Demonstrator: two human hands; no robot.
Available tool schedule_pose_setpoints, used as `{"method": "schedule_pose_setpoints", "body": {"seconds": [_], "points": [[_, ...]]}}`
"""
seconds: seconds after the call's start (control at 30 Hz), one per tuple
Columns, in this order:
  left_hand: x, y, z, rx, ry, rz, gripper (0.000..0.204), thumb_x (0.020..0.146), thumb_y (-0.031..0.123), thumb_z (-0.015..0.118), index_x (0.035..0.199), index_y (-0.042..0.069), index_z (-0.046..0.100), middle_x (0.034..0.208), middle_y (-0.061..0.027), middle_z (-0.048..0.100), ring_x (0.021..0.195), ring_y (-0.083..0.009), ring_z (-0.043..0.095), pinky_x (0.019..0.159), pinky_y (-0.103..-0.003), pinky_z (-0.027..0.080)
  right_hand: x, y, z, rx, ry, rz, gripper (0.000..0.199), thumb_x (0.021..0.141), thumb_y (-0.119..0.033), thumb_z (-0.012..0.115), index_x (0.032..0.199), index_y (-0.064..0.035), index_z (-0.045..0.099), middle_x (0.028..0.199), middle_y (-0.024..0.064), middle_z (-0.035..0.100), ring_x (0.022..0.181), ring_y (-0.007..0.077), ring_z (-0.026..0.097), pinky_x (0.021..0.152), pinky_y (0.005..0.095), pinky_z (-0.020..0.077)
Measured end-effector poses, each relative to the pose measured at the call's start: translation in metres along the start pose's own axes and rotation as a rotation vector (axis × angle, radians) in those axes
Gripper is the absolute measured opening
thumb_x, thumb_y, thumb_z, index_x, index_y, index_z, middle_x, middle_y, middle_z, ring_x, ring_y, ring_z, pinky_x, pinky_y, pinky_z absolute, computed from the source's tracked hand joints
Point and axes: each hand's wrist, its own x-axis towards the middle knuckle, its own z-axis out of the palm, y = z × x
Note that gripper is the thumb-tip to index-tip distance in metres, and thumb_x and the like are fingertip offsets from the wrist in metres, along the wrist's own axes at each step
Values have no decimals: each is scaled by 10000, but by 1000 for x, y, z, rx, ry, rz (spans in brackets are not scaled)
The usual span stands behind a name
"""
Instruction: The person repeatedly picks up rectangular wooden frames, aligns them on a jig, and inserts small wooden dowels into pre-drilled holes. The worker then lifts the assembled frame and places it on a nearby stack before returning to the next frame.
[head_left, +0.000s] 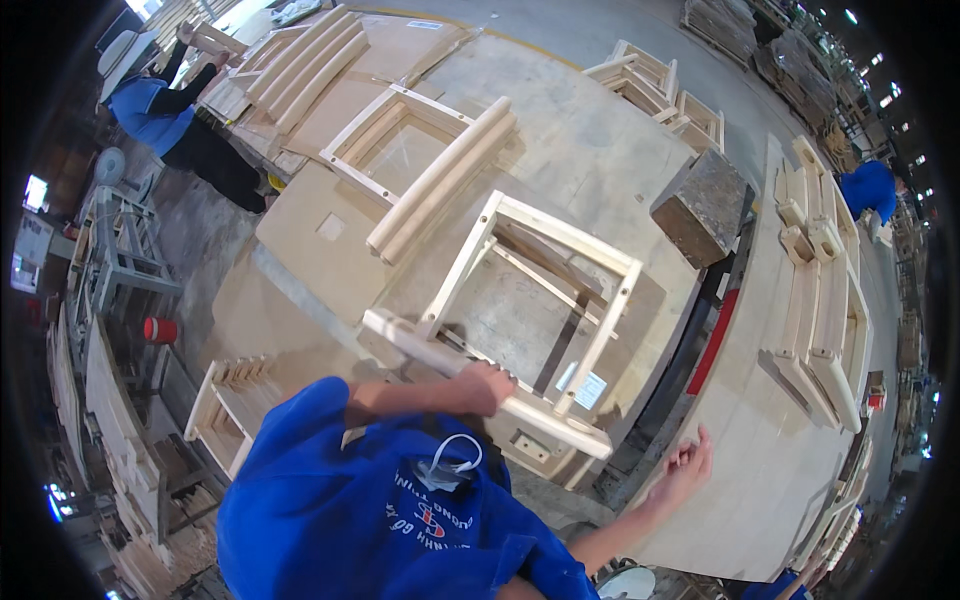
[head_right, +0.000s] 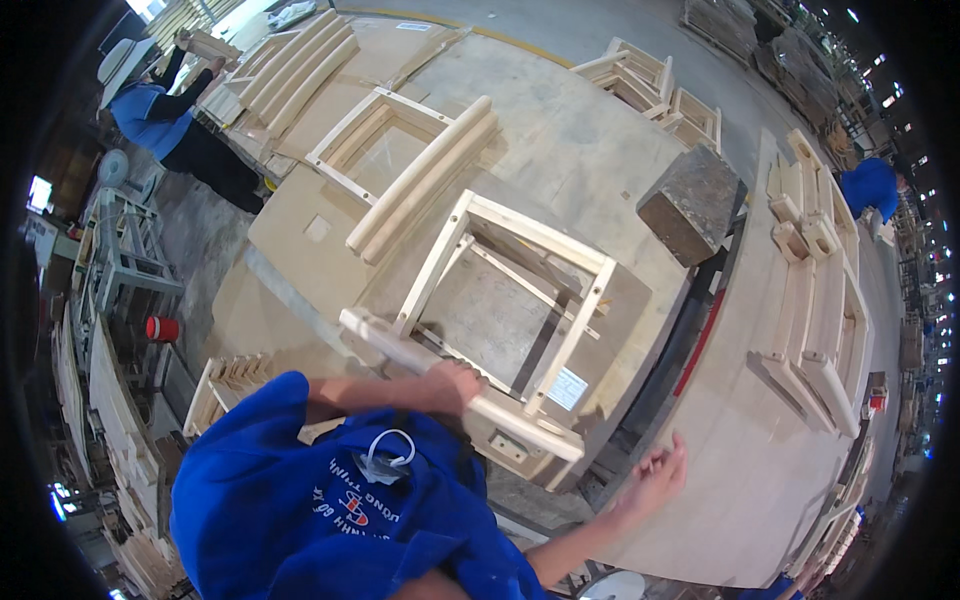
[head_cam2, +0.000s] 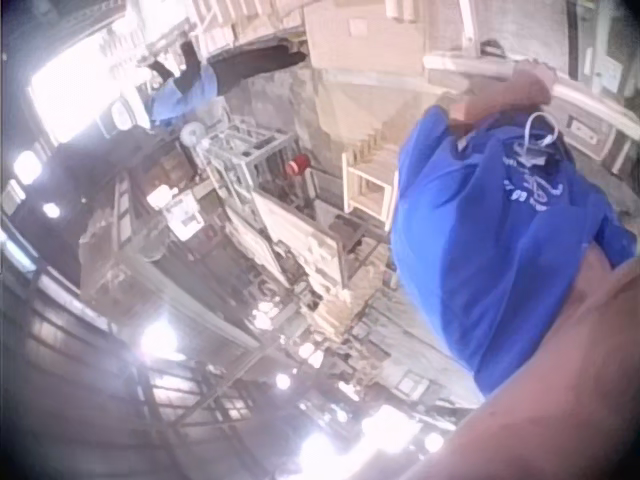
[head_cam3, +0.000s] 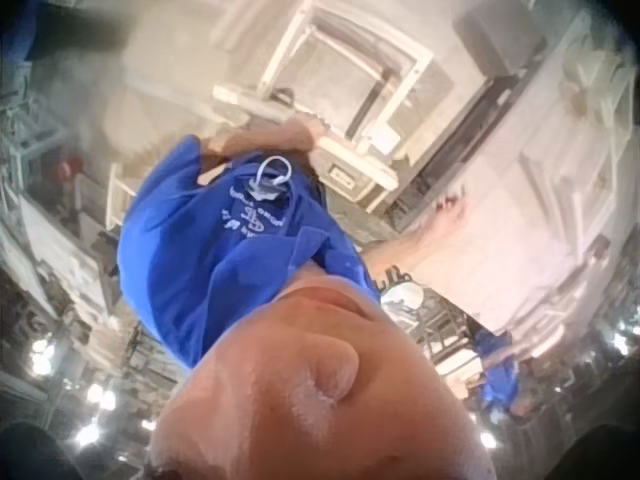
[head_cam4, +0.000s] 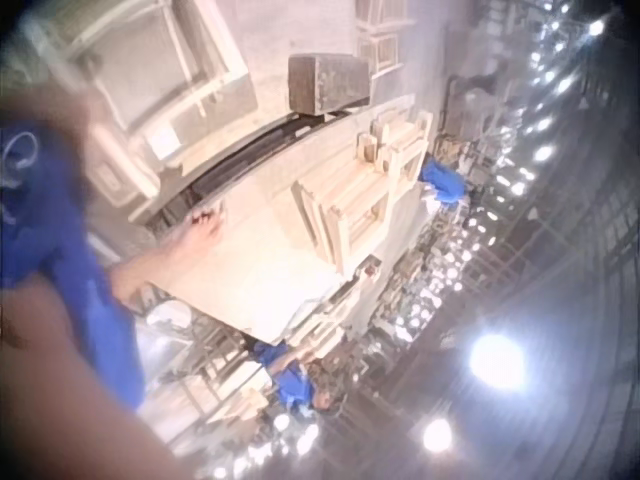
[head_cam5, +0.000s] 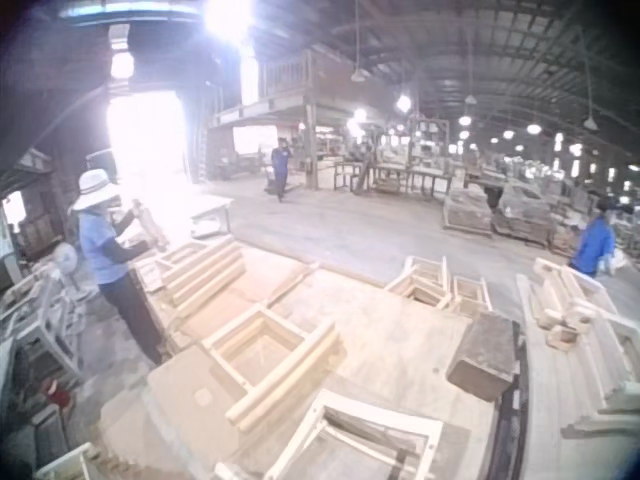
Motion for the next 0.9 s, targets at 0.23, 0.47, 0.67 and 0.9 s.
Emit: {"method": "schedule_pose_setpoints", "body": {"seconds": [0.23,0.47,0.67,0.9], "points": [[-21,-61,-160,-233,180,-350,540,734,287,684,1216,72,568,1123,-175,629,1044,-340,609,954,-420,468,-78,51,-40,-199,235,127,356,997,-345,523,1175,-49,611,691,-15,517,547,56,469,438,218,337],[87,-317,-279,-316,654,-672,511,668,289,816,999,-71,668,951,-274,678,878,-386,682,754,-443,562,-115,75,-22,-352,228,96,340,987,-338,548,1134,-39,615,659,9,555,491,66,485,400,219,376],[128,-423,-238,-365,601,-640,700,587,454,880,1027,-48,667,1012,-243,681,986,-358,665,824,-416,549,-133,76,-36,-322,275,88,306,962,-321,591,1062,-34,620,612,8,533,459,62,471,378,200,345],[130,-375,-249,-462,530,-747,656,591,400,873,1032,-41,671,1078,-236,669,1013,-365,654,864,-413,540,-131,71,13,-505,106,59,275,972,-287,578,1059,-27,603,627,4,532,473,59,466,384,201,344]]}}
